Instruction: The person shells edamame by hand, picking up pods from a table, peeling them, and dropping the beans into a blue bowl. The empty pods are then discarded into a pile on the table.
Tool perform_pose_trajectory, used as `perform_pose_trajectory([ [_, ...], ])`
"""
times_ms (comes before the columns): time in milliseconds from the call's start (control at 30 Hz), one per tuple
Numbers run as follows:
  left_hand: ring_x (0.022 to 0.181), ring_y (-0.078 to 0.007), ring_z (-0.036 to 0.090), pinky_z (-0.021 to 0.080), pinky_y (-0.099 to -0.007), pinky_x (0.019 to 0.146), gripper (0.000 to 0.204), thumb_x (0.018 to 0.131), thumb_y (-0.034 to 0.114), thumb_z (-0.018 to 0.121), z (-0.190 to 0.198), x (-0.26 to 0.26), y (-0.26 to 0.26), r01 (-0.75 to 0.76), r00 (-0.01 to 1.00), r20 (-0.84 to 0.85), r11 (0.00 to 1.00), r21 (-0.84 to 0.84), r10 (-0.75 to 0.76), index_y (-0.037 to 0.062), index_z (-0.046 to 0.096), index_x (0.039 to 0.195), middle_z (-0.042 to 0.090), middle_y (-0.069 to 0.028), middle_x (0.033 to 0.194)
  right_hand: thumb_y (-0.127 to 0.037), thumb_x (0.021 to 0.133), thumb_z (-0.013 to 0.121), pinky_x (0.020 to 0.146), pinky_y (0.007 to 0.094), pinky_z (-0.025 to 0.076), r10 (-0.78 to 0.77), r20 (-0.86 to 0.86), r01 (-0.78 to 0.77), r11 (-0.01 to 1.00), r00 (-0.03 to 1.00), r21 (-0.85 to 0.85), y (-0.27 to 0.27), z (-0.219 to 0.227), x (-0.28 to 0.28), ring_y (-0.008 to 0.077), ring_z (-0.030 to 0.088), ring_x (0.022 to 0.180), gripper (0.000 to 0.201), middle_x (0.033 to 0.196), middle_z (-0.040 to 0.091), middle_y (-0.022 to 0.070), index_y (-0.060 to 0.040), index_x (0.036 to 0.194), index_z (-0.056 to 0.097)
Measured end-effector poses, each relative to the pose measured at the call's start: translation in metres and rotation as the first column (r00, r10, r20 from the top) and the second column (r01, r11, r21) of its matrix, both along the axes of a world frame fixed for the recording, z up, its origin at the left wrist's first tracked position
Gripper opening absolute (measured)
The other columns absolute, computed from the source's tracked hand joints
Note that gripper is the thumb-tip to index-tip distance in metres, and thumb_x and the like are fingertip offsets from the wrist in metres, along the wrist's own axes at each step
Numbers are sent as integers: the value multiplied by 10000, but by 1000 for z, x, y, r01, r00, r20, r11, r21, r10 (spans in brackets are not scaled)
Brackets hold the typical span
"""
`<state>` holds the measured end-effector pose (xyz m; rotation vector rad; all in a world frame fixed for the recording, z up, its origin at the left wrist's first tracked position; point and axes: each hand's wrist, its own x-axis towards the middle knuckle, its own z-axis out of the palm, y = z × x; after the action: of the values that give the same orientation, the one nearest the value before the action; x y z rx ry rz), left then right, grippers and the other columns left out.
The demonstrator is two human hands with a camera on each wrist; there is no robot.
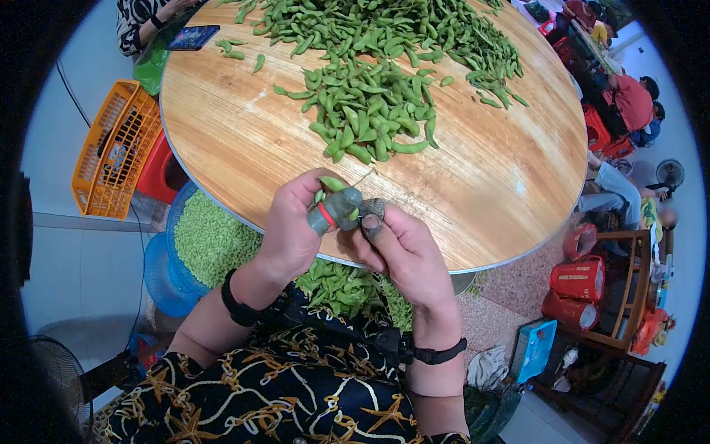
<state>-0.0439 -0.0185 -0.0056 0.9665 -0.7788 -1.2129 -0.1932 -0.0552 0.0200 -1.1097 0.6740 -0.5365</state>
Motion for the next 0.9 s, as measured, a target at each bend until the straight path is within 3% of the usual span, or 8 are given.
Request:
perform_pose_trajectory([
  [200,691,-48,531,427,-177,604,103,816,78,623,4,11,1,336,825,-475,942,-24,-306,34,572,892,567,5,796,-154,939,434,460,185,282,-63,63,51,981,996,185,2,2,0,31,342,496,186,612,456,-38,-19,842,516],
  [300,713,-75,542,434,-171,613,186,786,87,658,5,5,0,270,948,-185,962,43,-258,18,548,919,581,-37,857,-151,932,455,459,177,279,-85,-9,84,996,996,-36,2,-8,2,26,350,502,169,614,464,-37,-13,862,525],
  [367,719,-74,546,437,-171,619,199,787,89,657,-1,3,-2,189,981,38,981,38,-190,13,552,938,584,-38,872,-143,921,481,449,173,270,-318,-148,159,760,936,-631,2,-18,5,23,349,494,155,612,469,-35,-8,861,527],
  [433,724,-73,549,441,-171,626,213,787,90,657,-1,2,-4,111,960,258,994,14,-111,8,556,956,587,-38,886,-137,917,486,444,174,270,-286,-150,203,888,946,-413,0,-9,2,22,350,489,146,610,471,-34,-9,866,533],
  [567,753,-40,534,426,-167,627,244,824,67,594,0,7,-3,201,980,-16,979,45,-200,-4,564,1055,590,-26,927,-124,912,495,434,172,260,-200,34,199,979,979,35,-4,-12,-5,13,347,480,123,609,476,-33,-19,887,553],
  [733,680,-38,484,437,-227,618,272,851,36,548,-3,8,-2,274,946,-207,957,96,-251,0,566,1120,584,1,862,-147,912,498,470,189,327,-165,-144,143,978,976,-152,-11,-9,-11,26,408,524,164,631,507,-27,-6,890,577],
  [833,753,-74,546,422,-195,631,359,839,27,528,1,3,-1,203,939,252,969,141,-234,20,515,1197,593,-35,929,-145,886,543,557,206,402,-328,-334,194,906,884,-377,-17,-1,-7,49,483,617,167,667,537,-15,15,884,590],
  [900,784,-143,555,444,-253,687,413,812,-5,526,2,0,-3,128,720,692,989,-73,-42,38,499,1221,573,-76,909,-109,845,599,602,202,418,-361,-176,236,838,916,-491,-17,-6,1,55,504,659,131,690,559,-11,13,893,592],
])
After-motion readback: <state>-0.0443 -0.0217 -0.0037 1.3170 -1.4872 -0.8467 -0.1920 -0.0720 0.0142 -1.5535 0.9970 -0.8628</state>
